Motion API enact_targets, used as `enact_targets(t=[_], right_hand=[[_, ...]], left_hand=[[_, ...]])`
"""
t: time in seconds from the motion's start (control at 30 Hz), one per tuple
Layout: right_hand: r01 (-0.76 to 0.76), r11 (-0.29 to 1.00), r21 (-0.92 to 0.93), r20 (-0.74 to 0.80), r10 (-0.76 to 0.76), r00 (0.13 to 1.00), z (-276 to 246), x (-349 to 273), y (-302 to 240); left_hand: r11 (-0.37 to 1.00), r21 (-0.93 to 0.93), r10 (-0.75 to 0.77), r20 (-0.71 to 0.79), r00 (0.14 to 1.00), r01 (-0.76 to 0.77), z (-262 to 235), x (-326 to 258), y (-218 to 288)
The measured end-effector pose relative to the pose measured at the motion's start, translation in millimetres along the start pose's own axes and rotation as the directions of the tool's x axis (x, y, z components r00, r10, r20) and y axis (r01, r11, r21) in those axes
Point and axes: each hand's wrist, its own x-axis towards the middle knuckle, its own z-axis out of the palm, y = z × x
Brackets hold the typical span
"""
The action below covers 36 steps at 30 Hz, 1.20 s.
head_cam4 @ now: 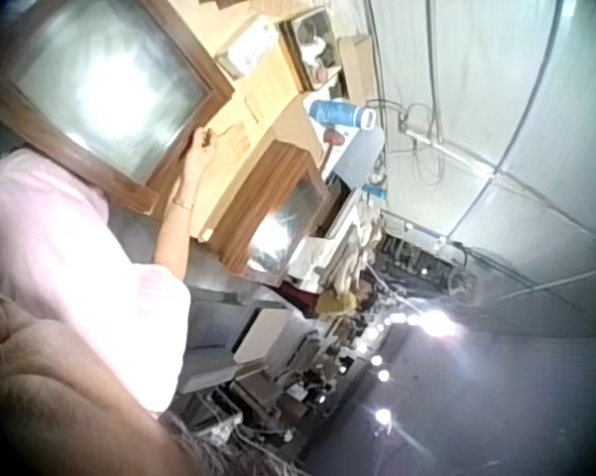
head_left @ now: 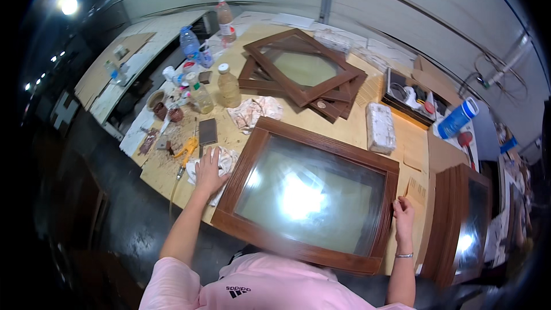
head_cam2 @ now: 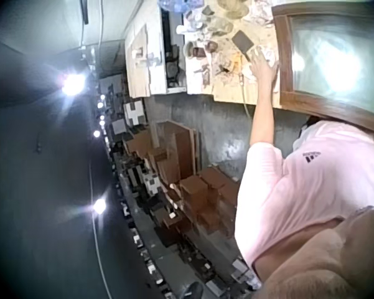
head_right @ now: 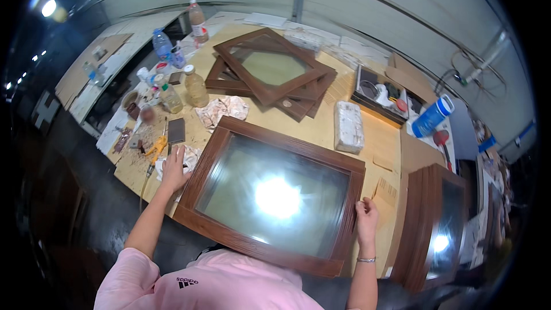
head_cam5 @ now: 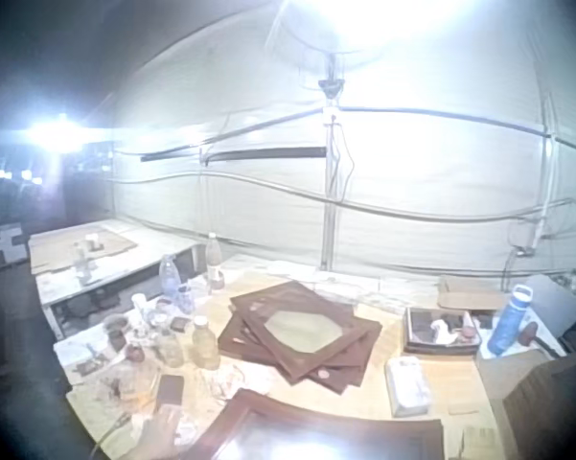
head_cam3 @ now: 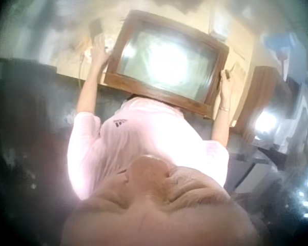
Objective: The person wipes glass panes within wooden frames using a cloth and liquid, and sands parts of the wooden frames with a sanding block.
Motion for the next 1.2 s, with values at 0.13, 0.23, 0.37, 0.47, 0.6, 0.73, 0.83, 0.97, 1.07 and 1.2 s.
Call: enact_targets(t=[0.13,0.23,0.37,0.47,0.6,0.73,0.83,0.97,1.07,1.2], right_hand=[[-0.025,0.996,-0.091,0.003,0.026,1.0,26.9,-44.3,-22.4],[-0.07,0.866,-0.495,-0.193,-0.032,0.981,37.4,-56.9,-17.7],[-0.22,0.739,-0.637,-0.292,0.033,0.956,46.3,-67.2,-44.6],[-0.197,0.709,-0.677,-0.29,-0.012,0.957,56.6,-66.7,-44.4],[-0.221,0.677,-0.702,-0.323,-0.026,0.946,54.8,-67.9,-41.8],[-0.219,0.725,-0.653,-0.33,-0.012,0.944,54.9,-67.5,-42.9],[-0.213,0.725,-0.655,-0.33,-0.022,0.944,55.0,-67.1,-41.6],[-0.213,0.738,-0.64,-0.316,0.0,0.949,53.6,-64.1,-44.0],[-0.208,0.8,-0.563,-0.314,0.026,0.949,56.0,-61.4,-42.7],[-0.208,0.909,-0.361,-0.38,0.06,0.923,42.6,-64.9,-29.1]], left_hand=[[0.977,-0.202,-0.031,0.164,0.986,0.064,22.7,27.3,-18.6],[0.755,-0.655,-0.083,-0.144,0.986,-0.032,-2.1,58.2,-14.4],[0.664,-0.719,0.105,-0.183,0.977,-0.206,-61.4,92.8,61.3],[0.722,-0.69,0.329,0.273,0.904,-0.055,-62.3,50.2,164.8],[0.28,-0.92,0.937,0.199,0.285,-0.276,-73.1,-110.1,195.8],[0.09,-0.993,0.964,0.066,-0.259,0.082,-97.3,-49.7,184.5],[-0.017,-0.994,0.852,0.042,0.522,0.106,-74.9,63.2,211.7],[0.734,-0.535,0.518,0.044,0.854,-0.418,-39.9,85.2,267.6],[0.176,-0.762,0.882,-0.159,0.444,-0.623,14.0,-24.7,277.8],[-0.003,-0.94,1.0,-0.009,0.015,-0.343,-55.5,-24.5,285.5]])
